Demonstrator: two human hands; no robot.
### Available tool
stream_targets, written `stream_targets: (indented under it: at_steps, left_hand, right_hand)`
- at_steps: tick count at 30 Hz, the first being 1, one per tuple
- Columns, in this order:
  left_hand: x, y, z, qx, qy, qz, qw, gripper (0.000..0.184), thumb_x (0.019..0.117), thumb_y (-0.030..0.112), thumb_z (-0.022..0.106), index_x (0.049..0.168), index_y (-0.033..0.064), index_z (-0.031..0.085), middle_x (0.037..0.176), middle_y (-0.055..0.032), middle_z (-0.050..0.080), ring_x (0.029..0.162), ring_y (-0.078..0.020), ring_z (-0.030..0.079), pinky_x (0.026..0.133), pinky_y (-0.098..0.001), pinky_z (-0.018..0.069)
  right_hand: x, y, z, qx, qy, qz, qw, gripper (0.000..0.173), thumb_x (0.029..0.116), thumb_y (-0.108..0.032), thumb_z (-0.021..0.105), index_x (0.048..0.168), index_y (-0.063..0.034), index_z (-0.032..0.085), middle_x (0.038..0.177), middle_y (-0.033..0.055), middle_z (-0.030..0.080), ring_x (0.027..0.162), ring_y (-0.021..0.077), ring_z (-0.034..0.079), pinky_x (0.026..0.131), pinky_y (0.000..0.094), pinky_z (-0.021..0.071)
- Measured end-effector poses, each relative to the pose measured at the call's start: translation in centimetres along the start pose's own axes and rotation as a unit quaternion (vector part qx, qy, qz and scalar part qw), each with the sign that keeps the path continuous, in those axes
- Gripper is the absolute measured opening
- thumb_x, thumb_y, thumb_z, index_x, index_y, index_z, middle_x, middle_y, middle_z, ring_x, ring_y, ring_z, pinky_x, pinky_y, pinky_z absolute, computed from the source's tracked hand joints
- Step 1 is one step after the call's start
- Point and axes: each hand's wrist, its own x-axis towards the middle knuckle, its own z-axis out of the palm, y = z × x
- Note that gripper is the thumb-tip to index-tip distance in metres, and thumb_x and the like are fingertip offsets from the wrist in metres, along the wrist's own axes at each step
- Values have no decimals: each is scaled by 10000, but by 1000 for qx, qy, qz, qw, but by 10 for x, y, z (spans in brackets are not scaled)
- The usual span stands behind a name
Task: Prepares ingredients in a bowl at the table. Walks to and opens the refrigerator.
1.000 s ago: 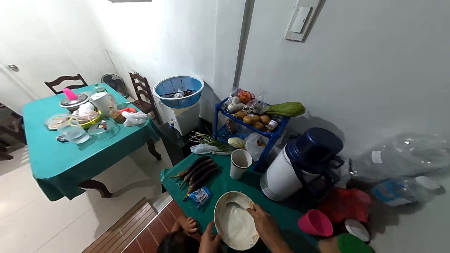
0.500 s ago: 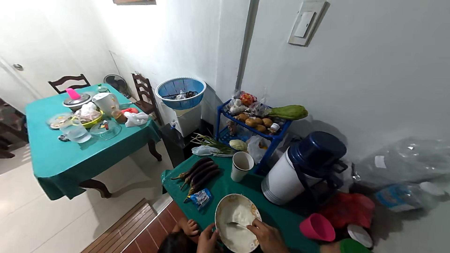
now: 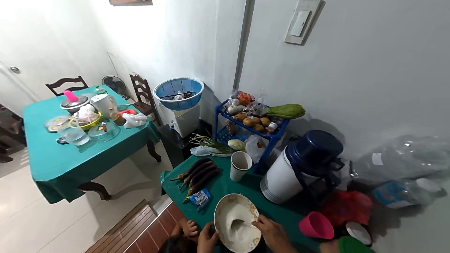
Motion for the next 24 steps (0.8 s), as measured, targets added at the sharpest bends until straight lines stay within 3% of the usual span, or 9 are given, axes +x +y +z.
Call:
stream_targets:
  at_steps: [7,12,18,24]
  left_hand:
    - [-3,4,-1,-13,1,-10,1000,364,998,-7,585,1341,-107,517,1012,-200,673,809,-196,688,790,-374,590]
    - [-4,3,-1,-76,6,-37,996,339,991,-35,575,1317,-105,514,935,-133,663,747,-138,664,745,-323,584]
    - [-4,-1,-1,-92,3,-39,995,307,995,-37,557,1291,-107,520,922,-124,659,749,-133,653,746,-322,575]
    - [-4,0,0,-108,4,-42,993,298,1000,-40,543,1289,-103,514,899,-106,658,736,-123,653,737,-318,575]
  right_hand:
    - [33,5,14,-2,71,31,997,306,943,77,592,1122,-63,796,1090,216,730,919,404,735,765,548,600]
    - [34,7,15,-12,159,37,986,286,896,95,640,1070,-56,809,980,210,735,813,382,741,667,532,605]
    - [8,-3,11,-3,36,105,994,344,958,49,560,1187,-85,779,1148,218,720,850,425,734,727,593,589]
    - [-25,-18,12,27,17,63,998,317,947,46,560,1156,-40,782,1079,245,725,813,433,734,701,594,592]
